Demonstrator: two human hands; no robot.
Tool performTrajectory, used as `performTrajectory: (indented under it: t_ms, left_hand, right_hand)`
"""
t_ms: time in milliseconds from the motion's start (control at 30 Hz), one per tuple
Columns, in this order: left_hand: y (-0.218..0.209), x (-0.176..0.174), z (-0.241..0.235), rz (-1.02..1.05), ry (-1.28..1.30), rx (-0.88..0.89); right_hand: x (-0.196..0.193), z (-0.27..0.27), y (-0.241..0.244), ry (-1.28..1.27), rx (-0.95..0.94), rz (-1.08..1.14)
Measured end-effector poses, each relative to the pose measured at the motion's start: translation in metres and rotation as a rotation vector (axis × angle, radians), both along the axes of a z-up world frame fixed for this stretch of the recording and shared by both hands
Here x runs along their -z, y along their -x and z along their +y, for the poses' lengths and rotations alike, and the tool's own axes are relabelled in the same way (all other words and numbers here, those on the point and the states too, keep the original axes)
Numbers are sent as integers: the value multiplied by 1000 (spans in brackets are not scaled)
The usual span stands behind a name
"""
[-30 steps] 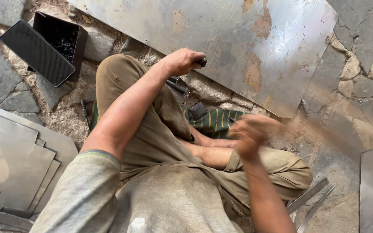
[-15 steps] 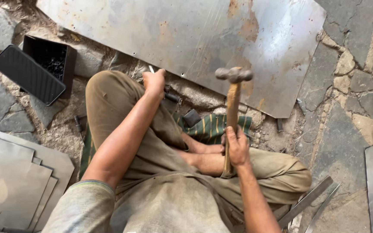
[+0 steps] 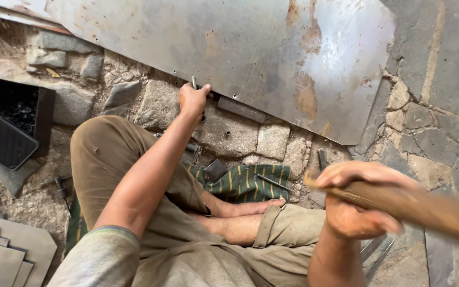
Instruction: The person hammers metal sheets on the floor, using a hammer to flatten or shape the metal pieces one at a time and marking them by hand.
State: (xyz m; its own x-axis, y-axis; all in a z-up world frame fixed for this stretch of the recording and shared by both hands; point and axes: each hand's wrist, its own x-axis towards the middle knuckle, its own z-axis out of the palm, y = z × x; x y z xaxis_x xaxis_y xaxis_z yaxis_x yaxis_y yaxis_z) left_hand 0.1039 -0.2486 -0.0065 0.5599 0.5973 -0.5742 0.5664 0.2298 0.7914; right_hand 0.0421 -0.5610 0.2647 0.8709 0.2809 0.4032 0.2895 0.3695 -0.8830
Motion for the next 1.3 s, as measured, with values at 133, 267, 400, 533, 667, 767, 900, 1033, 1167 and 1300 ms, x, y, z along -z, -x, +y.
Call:
performTrajectory:
  t_ms: [133,267,400,533,667,767,900,1033,1167,1300]
  left_hand:
    - [4,6,4,68,20,-3]
    - [5,13,1,91,-33,-42]
    - [2,24,1,-41,112,-135]
    - [-5,13,3,-173,242,-219]
    - [-9,-18,14,-120,357,-195]
    - [-7,-39,47,-116,333,-191]
    - [11,-41,128,-361,324,-297]
    - [45,1,201,-265,191,-423]
    - [60,38,247,-186,210,-670]
    - [62,54,258,-93,247,-815]
  right_hand:
    - [104,36,-11,723,168,-84]
    - [182,18,-5,1367,-104,577]
    - [170,-25,54,1018,-31,569]
    - [154,-31,110,787,-207,1295]
    - [177,-52,80,1124,-81,915]
    - [193,-109,4,105,338,1125]
    - [254,-125,-66,-422,639,1275]
    - [322,-86,-37,-450,406,1304]
    - [343,-48,-3,-337,309,1382]
    - [326,-29,-4,-245,369,1378]
